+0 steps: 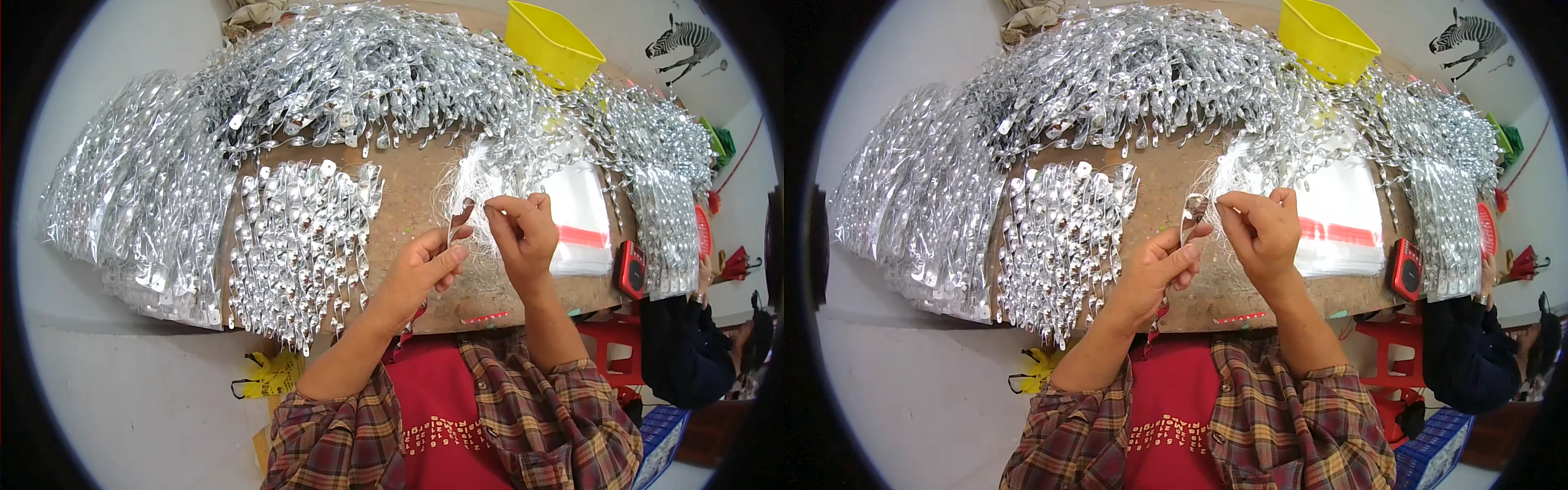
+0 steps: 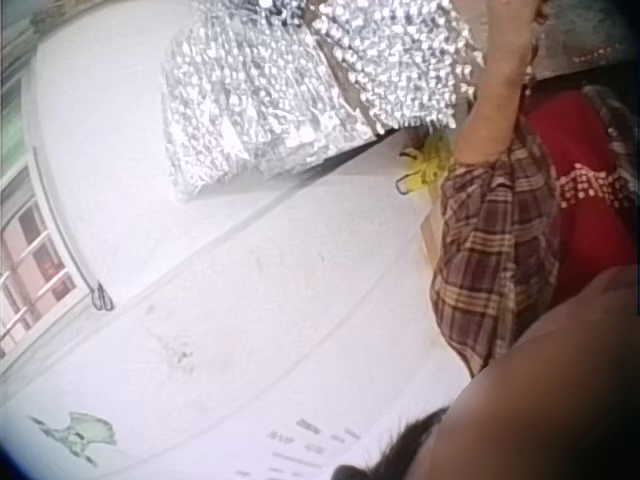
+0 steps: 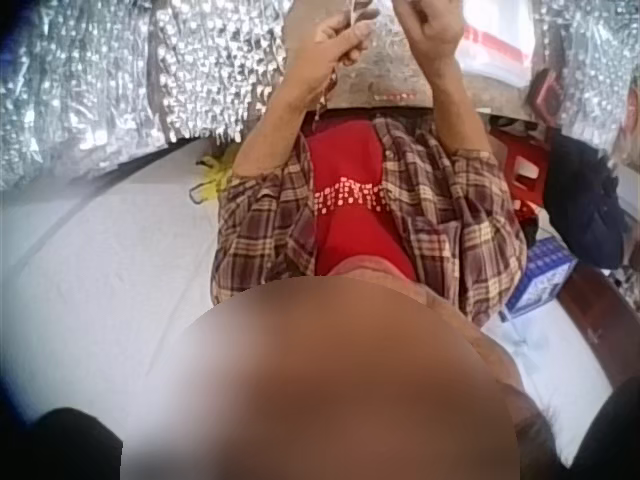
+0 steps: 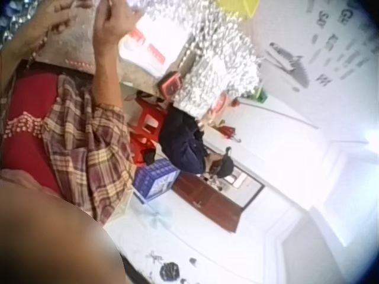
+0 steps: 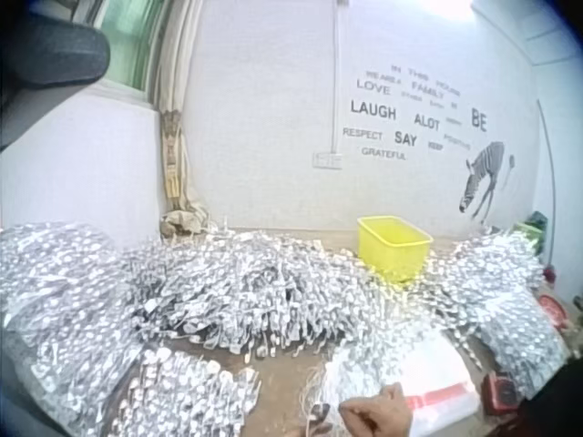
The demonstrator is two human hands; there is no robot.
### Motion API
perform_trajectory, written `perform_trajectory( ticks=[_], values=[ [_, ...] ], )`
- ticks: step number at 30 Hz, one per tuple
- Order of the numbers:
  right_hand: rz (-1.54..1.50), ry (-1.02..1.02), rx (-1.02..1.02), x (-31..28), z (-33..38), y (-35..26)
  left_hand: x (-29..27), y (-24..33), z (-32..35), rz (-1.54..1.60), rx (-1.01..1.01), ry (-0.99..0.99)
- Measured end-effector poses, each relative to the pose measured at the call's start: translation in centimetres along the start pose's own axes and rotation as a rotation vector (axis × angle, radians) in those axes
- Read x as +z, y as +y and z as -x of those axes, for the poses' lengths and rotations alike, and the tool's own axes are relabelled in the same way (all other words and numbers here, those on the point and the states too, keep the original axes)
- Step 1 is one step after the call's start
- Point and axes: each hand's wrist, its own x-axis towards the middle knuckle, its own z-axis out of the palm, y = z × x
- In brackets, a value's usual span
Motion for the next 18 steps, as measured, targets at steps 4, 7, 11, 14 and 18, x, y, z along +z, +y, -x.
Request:
perform_trajectory(
  ticks=[4,7,11,14,18],
  values=[
    [-0.011,0.011,0.011,-0.22,-0.22,0.00,0.03,0.08,0.05,0.000,-0.007,0.003],
    [-0.006,0.000,0.003,-0.10,-0.13,-0.01,0.01,0.00,0.10,0.000,0.001,0.008],
    [0.006,-0.010,-0.018,-0.12,-0.06,-0.23,0.00,-0.01,0.05,0.005,0.006,-0.002],
    [0.013,-0.028,-0.062,-0.03,-0.21,-0.20,0.04,-0.14,-0.02,-0.005,0.024,0.001],
    [0.012,-0.062,0.014,-0.23,-0.25,-0.27,0.37,0.09,0.14,-0.111,0.090,0.005]
  ],
)
